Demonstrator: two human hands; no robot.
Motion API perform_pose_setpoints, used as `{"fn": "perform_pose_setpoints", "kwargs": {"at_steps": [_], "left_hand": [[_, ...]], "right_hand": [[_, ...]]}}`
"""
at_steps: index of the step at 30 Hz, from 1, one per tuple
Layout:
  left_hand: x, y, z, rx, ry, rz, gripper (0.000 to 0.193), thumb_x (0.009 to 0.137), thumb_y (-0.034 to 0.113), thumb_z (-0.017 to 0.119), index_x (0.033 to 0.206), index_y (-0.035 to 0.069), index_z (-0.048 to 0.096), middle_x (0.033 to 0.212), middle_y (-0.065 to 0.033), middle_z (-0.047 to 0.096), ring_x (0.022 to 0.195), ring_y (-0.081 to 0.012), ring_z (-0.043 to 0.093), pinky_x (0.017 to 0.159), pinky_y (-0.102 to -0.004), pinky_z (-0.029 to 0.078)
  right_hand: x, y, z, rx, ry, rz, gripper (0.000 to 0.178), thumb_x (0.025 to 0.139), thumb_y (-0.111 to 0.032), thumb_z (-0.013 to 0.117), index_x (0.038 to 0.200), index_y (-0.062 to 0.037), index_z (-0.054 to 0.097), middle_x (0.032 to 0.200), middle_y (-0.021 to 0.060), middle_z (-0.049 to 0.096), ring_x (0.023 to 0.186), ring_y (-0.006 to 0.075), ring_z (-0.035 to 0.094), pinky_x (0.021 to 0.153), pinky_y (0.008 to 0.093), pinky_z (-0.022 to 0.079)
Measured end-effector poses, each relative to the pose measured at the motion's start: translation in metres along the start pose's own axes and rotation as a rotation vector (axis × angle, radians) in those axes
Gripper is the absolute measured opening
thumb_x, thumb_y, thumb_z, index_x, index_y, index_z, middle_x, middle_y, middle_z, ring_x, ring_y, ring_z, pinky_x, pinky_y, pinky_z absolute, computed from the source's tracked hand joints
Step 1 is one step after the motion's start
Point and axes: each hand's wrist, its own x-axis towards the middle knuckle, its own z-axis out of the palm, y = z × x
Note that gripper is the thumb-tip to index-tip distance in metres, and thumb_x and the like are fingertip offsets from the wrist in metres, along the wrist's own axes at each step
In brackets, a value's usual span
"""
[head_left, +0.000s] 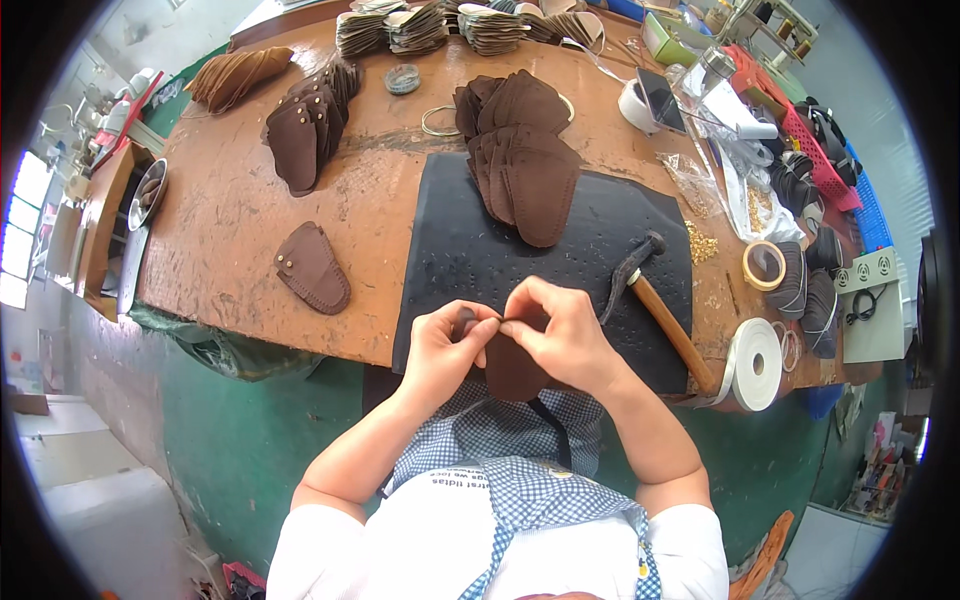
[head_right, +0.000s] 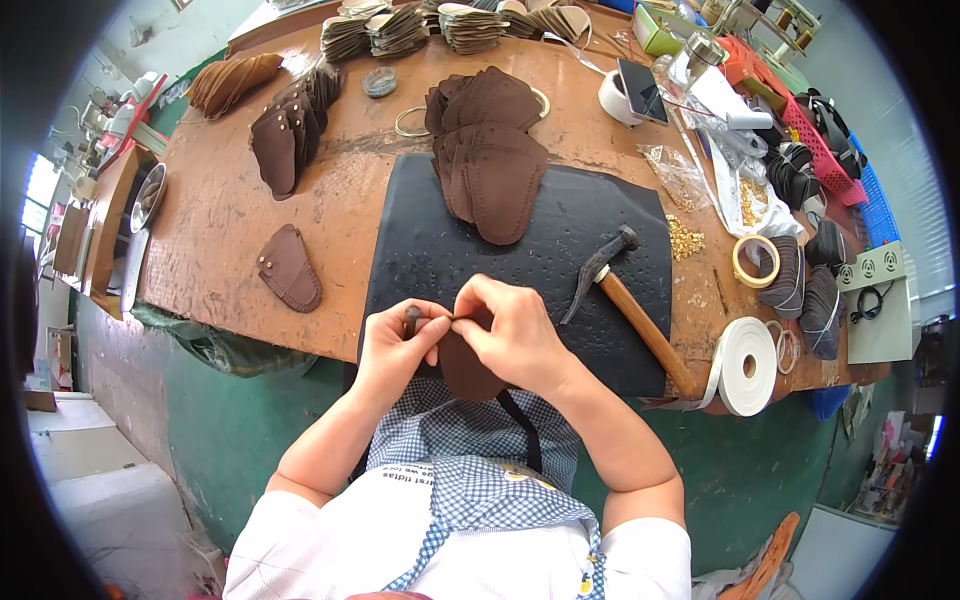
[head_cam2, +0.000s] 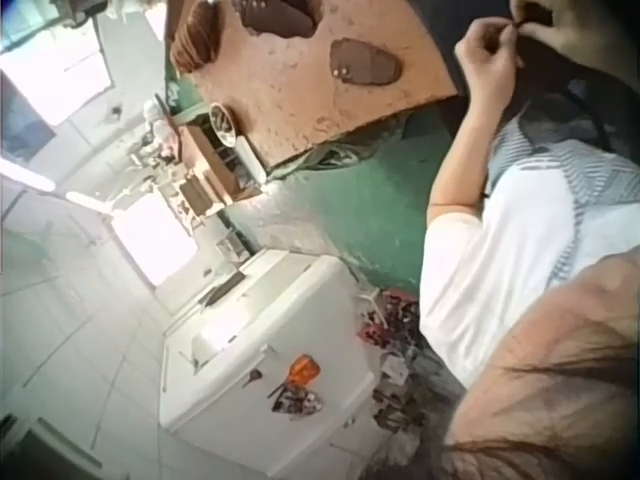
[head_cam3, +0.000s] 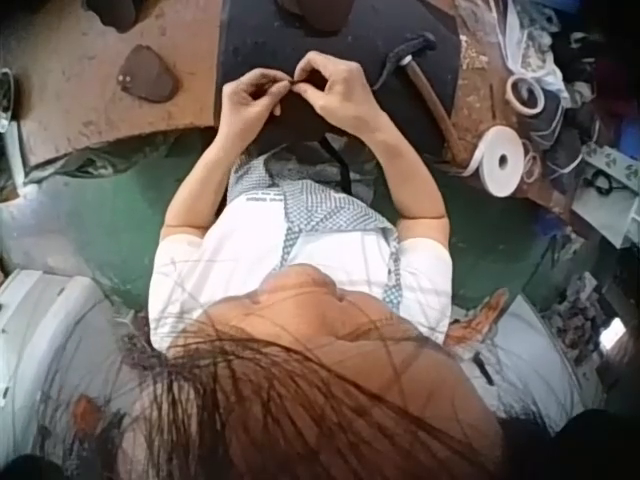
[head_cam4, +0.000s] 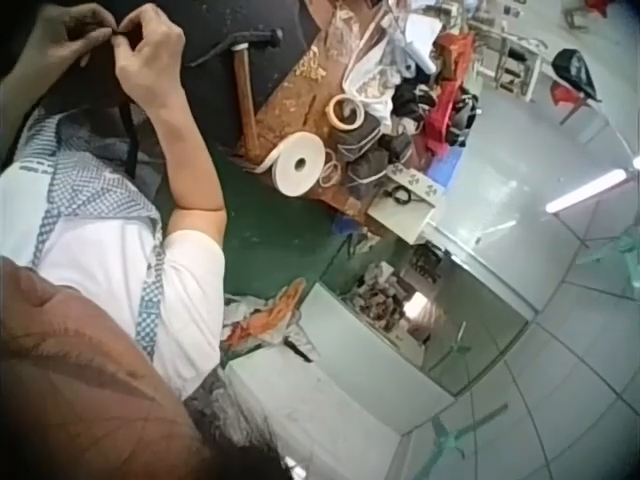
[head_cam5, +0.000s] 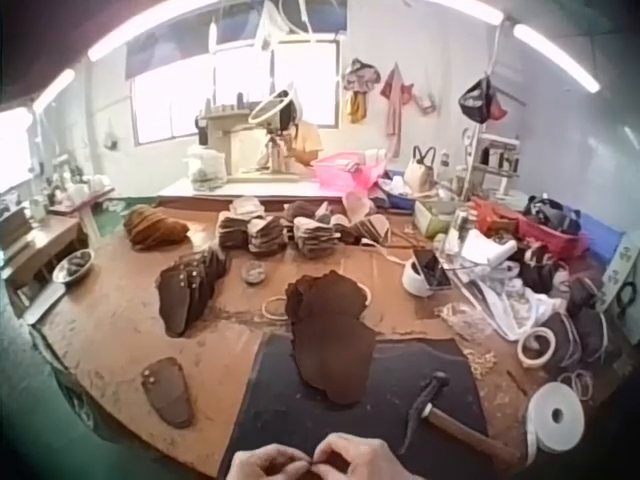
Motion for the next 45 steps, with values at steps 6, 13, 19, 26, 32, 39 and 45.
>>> {"fn": "perform_pose_setpoints", "kwargs": {"at_steps": [6, 13, 19, 26, 32, 39, 45], "left_hand": [[0.000, 0.003, -0.002, -0.169, 0.061, -0.137, 0.015, 0.094, 0.013, 0.070, 0.103, 0.001, 0.069, 0.072, 0.0025, 0.064, 0.058, -0.0019, 0.053, 0.052, -0.0167, 0.033], [0.002, 0.008, -0.007, -0.145, 0.005, -0.175, 0.017, 0.094, 0.012, 0.070, 0.102, -0.003, 0.069, 0.076, -0.0011, 0.066, 0.062, -0.0054, 0.058, 0.059, -0.0196, 0.045], [0.006, 0.002, -0.006, -0.124, -0.013, -0.153, 0.016, 0.091, 0.011, 0.073, 0.099, -0.002, 0.068, 0.077, -0.0015, 0.067, 0.063, -0.0054, 0.058, 0.060, -0.0197, 0.047], [0.007, -0.001, -0.005, -0.149, 0.025, -0.131, 0.015, 0.092, 0.010, 0.072, 0.098, -0.003, 0.068, 0.078, -0.0013, 0.067, 0.064, -0.0054, 0.059, 0.060, -0.0195, 0.046], [0.007, 0.001, -0.005, -0.113, 0.014, -0.105, 0.017, 0.094, 0.010, 0.070, 0.102, -0.004, 0.069, 0.079, -0.0014, 0.067, 0.065, -0.0058, 0.059, 0.060, -0.0202, 0.047], [0.011, 0.006, -0.021, -0.178, -0.151, -0.199, 0.017, 0.092, 0.009, 0.071, 0.104, -0.004, 0.069, 0.080, -0.0008, 0.066, 0.064, -0.0054, 0.057, 0.060, -0.0191, 0.046], [0.013, 0.007, -0.026, -0.209, -0.287, -0.281, 0.018, 0.091, 0.010, 0.073, 0.104, -0.002, 0.070, 0.080, -0.0008, 0.066, 0.064, -0.0050, 0.056, 0.056, -0.0179, 0.041]], "right_hand": [[0.011, 0.022, 0.004, 0.351, -0.004, 0.115, 0.027, 0.082, -0.001, 0.077, 0.104, -0.0025, 0.062, 0.096, 0.0040, 0.067, 0.095, 0.0127, 0.064, 0.088, 0.0269, 0.052], [0.012, 0.024, 0.000, 0.480, -0.034, 0.204, 0.034, 0.082, -0.001, 0.078, 0.112, -0.0033, 0.062, 0.096, 0.0044, 0.067, 0.094, 0.0104, 0.063, 0.087, 0.0253, 0.052], [0.010, 0.026, -0.002, 0.547, -0.042, 0.244, 0.034, 0.083, -0.002, 0.078, 0.113, -0.0040, 0.061, 0.096, 0.0044, 0.067, 0.094, 0.0101, 0.063, 0.086, 0.0248, 0.052], [-0.001, 0.012, 0.009, -0.318, 0.332, -0.440, 0.019, 0.072, 0.000, 0.079, 0.088, -0.0031, 0.070, 0.088, 0.0060, 0.064, 0.085, 0.0232, 0.061, 0.076, 0.0348, 0.050], [0.005, 0.013, 0.007, -0.514, 0.294, -0.631, 0.014, 0.071, -0.003, 0.078, 0.084, -0.0035, 0.072, 0.083, 0.0050, 0.063, 0.081, 0.0229, 0.059, 0.073, 0.0362, 0.050], [0.019, 0.014, -0.013, -0.408, 0.009, -0.849, 0.017, 0.070, -0.003, 0.075, 0.086, -0.0025, 0.070, 0.084, 0.0051, 0.063, 0.081, 0.0239, 0.060, 0.070, 0.0349, 0.052], [0.031, 0.006, -0.028, -0.339, -0.230, -0.955, 0.020, 0.071, -0.002, 0.074, 0.090, -0.0032, 0.070, 0.088, 0.0061, 0.063, 0.081, 0.0246, 0.060, 0.070, 0.0347, 0.053]]}}
